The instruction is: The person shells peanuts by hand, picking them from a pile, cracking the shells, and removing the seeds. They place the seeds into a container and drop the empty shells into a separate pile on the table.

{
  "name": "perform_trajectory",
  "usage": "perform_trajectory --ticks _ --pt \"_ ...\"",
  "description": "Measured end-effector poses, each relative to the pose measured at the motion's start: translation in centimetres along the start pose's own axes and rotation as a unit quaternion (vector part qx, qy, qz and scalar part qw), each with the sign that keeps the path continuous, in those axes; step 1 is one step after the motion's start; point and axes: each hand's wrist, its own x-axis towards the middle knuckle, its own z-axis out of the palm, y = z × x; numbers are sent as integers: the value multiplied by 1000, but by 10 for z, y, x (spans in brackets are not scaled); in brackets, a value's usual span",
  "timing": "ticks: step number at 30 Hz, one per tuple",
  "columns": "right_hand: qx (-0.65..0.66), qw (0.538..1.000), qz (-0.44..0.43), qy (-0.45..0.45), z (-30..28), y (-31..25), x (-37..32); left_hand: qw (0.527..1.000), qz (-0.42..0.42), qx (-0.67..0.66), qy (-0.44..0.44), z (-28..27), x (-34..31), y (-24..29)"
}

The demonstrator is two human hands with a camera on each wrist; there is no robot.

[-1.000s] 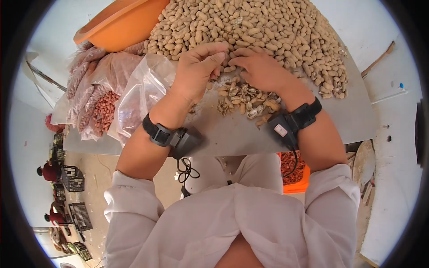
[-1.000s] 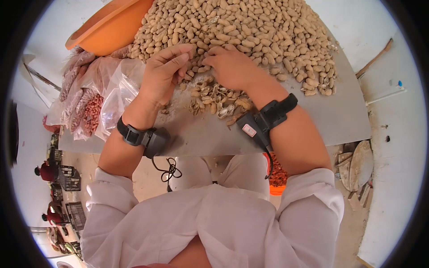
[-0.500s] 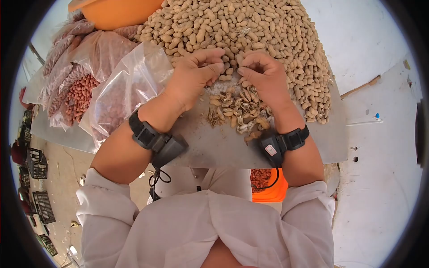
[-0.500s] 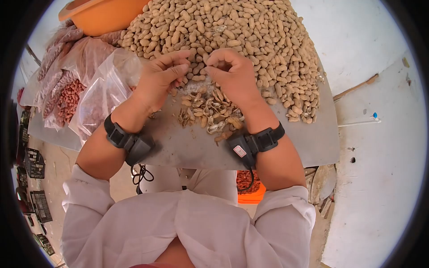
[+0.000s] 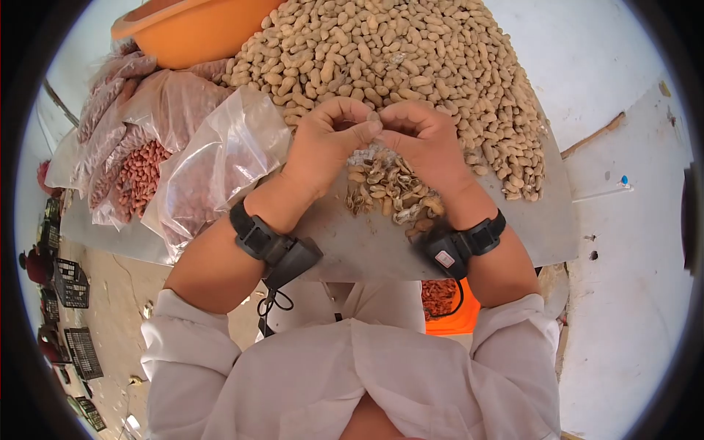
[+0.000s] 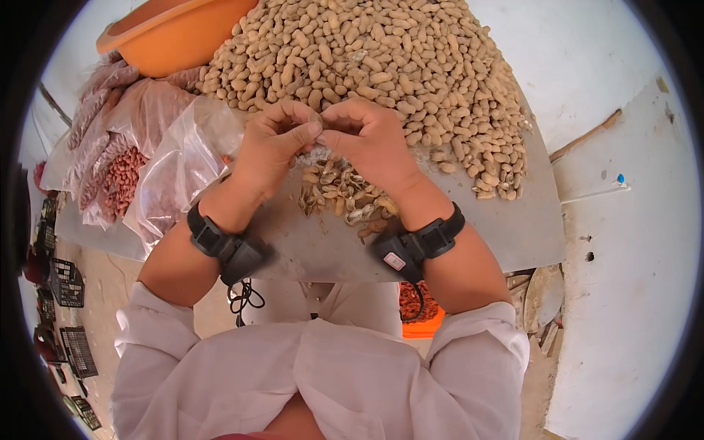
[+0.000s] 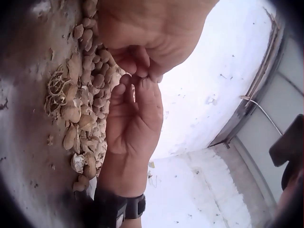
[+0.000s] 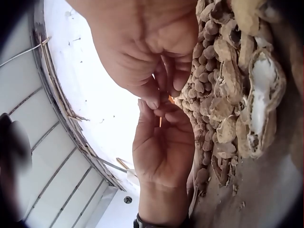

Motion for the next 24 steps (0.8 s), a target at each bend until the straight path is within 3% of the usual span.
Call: perform_trajectory --ticks 3,11,18,21,24 --pt "-43 998 -48 23 0 2 2 1000 9 7 -7 0 1 -2" --pt "-163 985 -44 40 8 -9 -4 996 42 82 -19 2 -2 0" --pt "-291 947 -111 81 17 -2 -4 996 23 82 18 7 0 -12" --pt "-171 983 -4 71 14 0 -3 998 14 46 45 14 0 -10" --pt "80 991 86 59 9 6 0 998 22 -15 55 13 1 -15"
